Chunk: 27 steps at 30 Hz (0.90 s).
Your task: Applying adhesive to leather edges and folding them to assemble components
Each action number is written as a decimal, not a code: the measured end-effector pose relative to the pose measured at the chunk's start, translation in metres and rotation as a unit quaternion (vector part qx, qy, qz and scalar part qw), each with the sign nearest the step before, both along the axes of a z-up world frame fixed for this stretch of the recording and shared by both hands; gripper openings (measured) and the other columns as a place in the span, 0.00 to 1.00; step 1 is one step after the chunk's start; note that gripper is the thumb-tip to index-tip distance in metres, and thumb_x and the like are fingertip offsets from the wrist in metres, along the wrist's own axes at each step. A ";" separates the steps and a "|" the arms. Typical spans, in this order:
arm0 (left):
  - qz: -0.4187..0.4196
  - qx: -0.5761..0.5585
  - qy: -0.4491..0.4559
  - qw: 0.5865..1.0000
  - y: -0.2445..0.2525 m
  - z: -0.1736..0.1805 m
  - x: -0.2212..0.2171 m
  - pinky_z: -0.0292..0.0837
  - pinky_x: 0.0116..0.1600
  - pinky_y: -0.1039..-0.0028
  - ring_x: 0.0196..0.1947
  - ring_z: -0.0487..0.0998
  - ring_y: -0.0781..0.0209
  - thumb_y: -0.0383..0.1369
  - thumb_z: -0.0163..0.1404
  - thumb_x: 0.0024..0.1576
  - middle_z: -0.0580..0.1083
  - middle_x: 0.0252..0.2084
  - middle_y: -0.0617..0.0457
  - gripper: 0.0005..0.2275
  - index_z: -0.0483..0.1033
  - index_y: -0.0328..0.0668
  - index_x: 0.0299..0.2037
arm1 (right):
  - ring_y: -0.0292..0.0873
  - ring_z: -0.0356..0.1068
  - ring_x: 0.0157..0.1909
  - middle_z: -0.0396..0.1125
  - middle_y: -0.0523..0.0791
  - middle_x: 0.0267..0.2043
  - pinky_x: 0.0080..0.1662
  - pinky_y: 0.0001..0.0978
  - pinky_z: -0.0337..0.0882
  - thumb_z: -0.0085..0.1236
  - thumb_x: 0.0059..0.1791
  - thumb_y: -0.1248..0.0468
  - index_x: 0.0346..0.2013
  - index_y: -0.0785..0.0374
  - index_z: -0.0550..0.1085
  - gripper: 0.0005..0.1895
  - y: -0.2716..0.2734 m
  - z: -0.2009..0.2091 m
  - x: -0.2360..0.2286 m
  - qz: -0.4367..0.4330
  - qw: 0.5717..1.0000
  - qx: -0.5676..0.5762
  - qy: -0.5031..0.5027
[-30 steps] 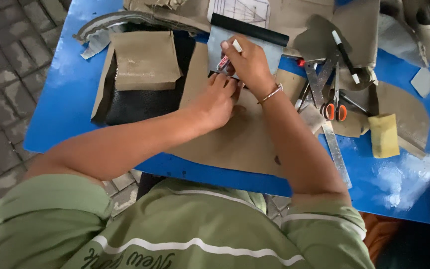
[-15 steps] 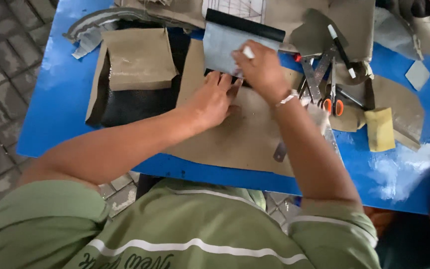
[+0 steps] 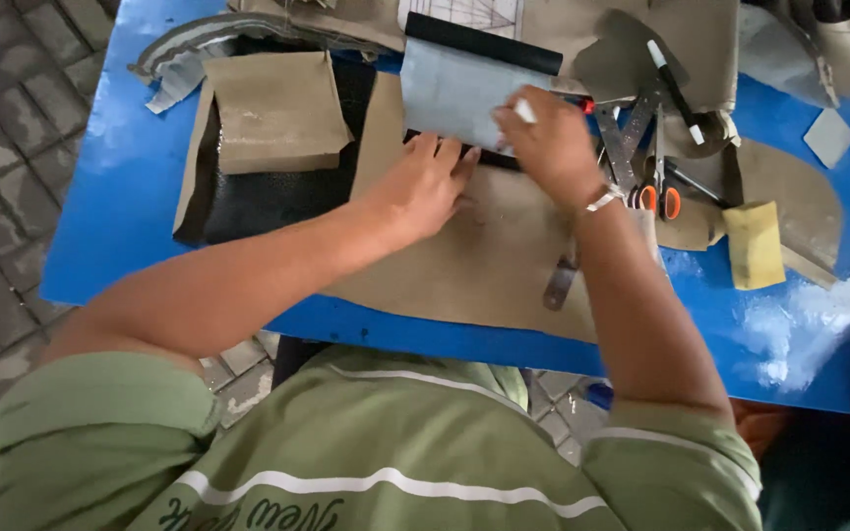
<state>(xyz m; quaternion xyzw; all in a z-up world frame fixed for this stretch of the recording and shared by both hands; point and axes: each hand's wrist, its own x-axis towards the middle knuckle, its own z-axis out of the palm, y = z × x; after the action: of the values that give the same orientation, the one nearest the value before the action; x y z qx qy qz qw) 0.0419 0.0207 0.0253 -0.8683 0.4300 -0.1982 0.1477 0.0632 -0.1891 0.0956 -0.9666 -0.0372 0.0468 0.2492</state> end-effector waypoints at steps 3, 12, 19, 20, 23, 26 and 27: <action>-0.050 -0.084 0.006 0.995 0.002 -0.006 0.013 0.69 0.41 0.64 0.35 0.70 0.48 0.48 0.51 0.64 0.71 0.44 0.43 0.25 0.73 0.38 0.65 | 0.44 0.75 0.34 0.75 0.41 0.30 0.39 0.40 0.66 0.47 0.59 0.50 0.43 0.58 0.73 0.15 -0.038 -0.017 -0.009 0.040 0.993 0.032 -0.109; -0.074 -0.246 0.060 0.965 0.019 0.017 0.032 0.77 0.32 0.62 0.34 0.76 0.50 0.38 0.53 0.62 0.70 0.33 0.52 0.05 0.83 0.62 0.41 | 0.53 0.73 0.45 0.69 0.42 0.37 0.42 0.49 0.76 0.59 0.52 0.58 0.45 0.48 0.77 0.07 -0.027 -0.045 -0.026 0.132 0.949 -0.193 -0.210; -0.084 -0.190 0.123 0.970 0.017 0.003 0.041 0.68 0.29 0.57 0.37 0.65 0.45 0.21 0.55 0.58 0.63 0.37 0.49 0.13 0.80 0.46 0.50 | 0.57 0.65 0.45 0.69 0.47 0.38 0.41 0.48 0.68 0.61 0.49 0.65 0.39 0.59 0.74 0.06 -0.021 -0.040 -0.036 0.175 0.940 -0.169 -0.240; -0.089 -0.186 0.110 0.972 0.018 0.003 0.043 0.61 0.24 0.61 0.33 0.63 0.48 0.17 0.55 0.54 0.60 0.32 0.51 0.12 0.81 0.46 0.43 | 0.56 0.66 0.46 0.68 0.45 0.37 0.39 0.47 0.69 0.62 0.49 0.64 0.36 0.57 0.74 0.04 -0.021 -0.041 -0.034 0.167 0.944 -0.157 -0.239; -0.059 -0.164 0.210 0.962 0.023 0.011 0.037 0.63 0.28 0.54 0.38 0.66 0.41 0.24 0.52 0.62 0.64 0.36 0.47 0.13 0.81 0.49 0.54 | 0.56 0.65 0.44 0.67 0.46 0.34 0.41 0.47 0.69 0.63 0.49 0.63 0.36 0.57 0.78 0.03 -0.021 -0.038 -0.038 0.187 0.941 -0.157 -0.233; -0.016 -0.165 0.256 0.952 0.019 0.021 0.039 0.72 0.36 0.48 0.38 0.67 0.41 0.25 0.47 0.67 0.66 0.39 0.44 0.07 0.75 0.45 0.50 | 0.59 0.64 0.46 0.65 0.47 0.38 0.33 0.49 0.70 0.62 0.53 0.63 0.42 0.58 0.82 0.05 -0.020 -0.037 -0.034 0.168 0.948 -0.170 -0.211; -0.016 -0.166 0.256 0.952 0.018 0.019 0.040 0.72 0.36 0.48 0.38 0.67 0.41 0.25 0.47 0.67 0.66 0.39 0.44 0.07 0.75 0.45 0.50 | 0.59 0.64 0.46 0.65 0.47 0.38 0.33 0.49 0.70 0.62 0.53 0.63 0.42 0.58 0.82 0.05 -0.019 -0.038 -0.034 0.169 0.948 -0.170 -0.211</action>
<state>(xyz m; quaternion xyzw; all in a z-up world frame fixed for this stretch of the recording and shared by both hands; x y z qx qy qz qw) 0.0819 0.0385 0.0441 -0.8953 0.4281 -0.0399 -0.1164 0.0288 -0.2084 0.0571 -0.9620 -0.2429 -0.1112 0.0558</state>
